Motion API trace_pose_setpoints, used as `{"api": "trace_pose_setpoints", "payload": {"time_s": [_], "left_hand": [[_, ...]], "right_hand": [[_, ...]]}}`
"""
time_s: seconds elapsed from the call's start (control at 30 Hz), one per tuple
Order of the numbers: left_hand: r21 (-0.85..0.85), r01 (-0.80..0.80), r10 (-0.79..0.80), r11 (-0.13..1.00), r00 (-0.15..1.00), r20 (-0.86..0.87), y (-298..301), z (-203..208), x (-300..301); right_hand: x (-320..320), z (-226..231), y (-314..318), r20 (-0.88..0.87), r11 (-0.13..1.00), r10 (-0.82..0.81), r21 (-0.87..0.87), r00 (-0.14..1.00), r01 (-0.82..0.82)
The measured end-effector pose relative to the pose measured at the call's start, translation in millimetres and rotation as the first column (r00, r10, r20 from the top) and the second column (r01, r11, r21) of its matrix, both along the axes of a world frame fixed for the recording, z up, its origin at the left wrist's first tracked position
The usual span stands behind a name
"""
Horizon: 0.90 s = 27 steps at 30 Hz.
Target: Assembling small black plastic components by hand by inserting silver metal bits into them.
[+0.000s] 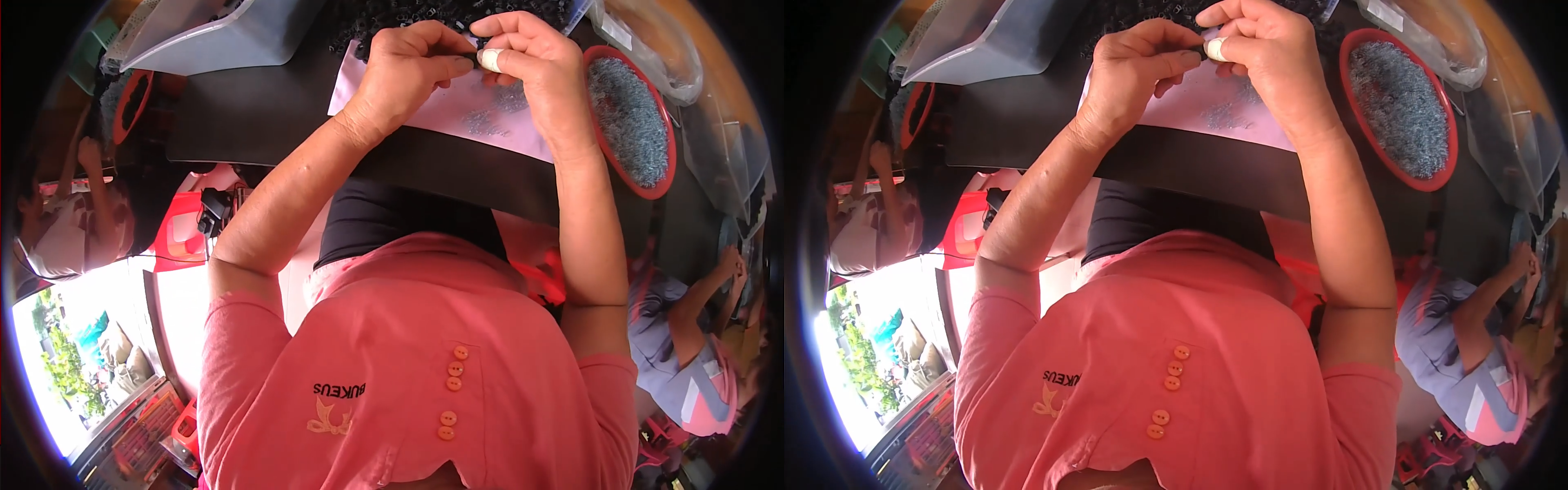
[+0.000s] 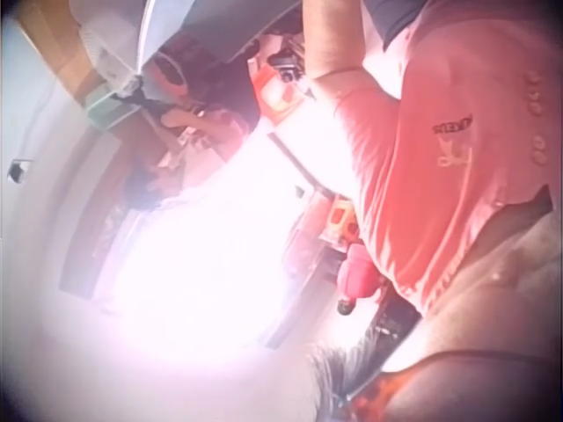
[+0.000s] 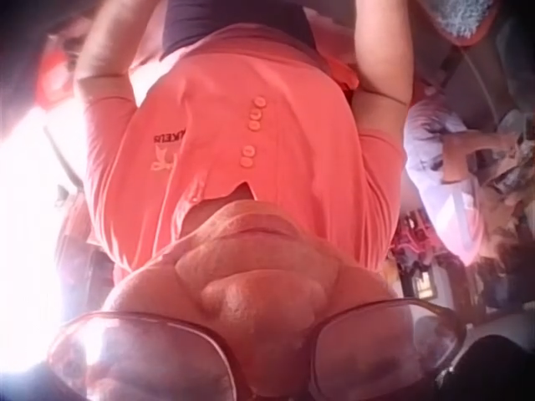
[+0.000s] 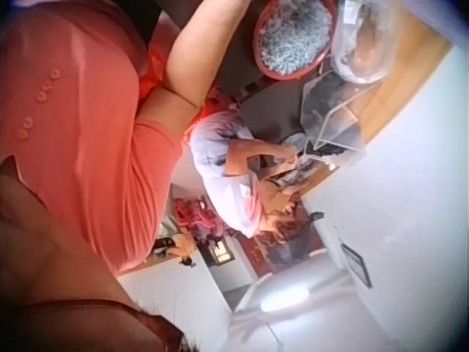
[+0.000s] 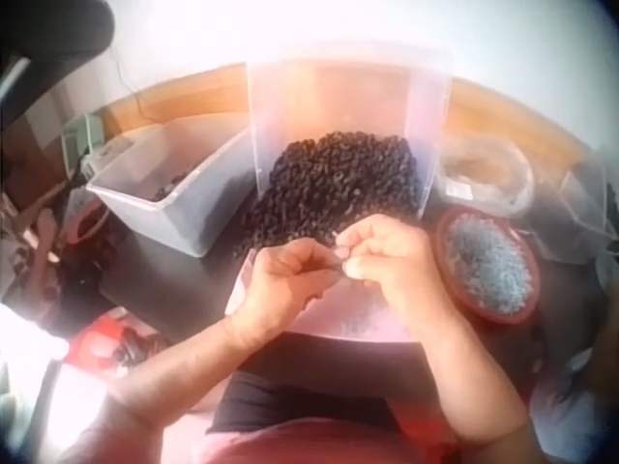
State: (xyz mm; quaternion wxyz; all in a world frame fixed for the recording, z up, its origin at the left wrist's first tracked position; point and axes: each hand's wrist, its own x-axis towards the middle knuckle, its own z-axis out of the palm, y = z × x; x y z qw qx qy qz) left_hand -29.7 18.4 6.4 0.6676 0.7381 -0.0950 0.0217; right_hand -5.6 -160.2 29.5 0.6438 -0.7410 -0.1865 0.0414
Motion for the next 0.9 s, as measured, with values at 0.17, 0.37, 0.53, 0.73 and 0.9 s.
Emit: {"api": "trace_pose_setpoints", "payload": {"time_s": [0.17,0.37,0.53,0.73,0.9], "left_hand": [[-0.144,0.036,-0.049,0.989,0.995,-0.091,5,-4,1],[-0.490,-0.179,0.102,0.853,0.978,-0.180,14,-7,13],[-0.521,-0.208,0.115,0.828,0.972,-0.205,15,-7,11],[-0.498,-0.229,0.137,0.836,0.967,-0.216,19,-13,13],[-0.448,-0.200,0.129,0.872,0.974,-0.184,18,-13,12]], "right_hand": [[6,-8,1,-0.118,0.997,0.071,0.035,0.991,-0.067],[6,8,3,0.180,0.960,-0.247,-0.093,0.952,0.266],[25,-8,-8,0.753,0.725,0.285,-0.574,0.594,0.380],[32,-28,20,0.875,0.852,0.285,-0.418,0.390,0.314],[42,-39,14,0.828,0.652,0.432,-0.561,0.359,0.510]]}}
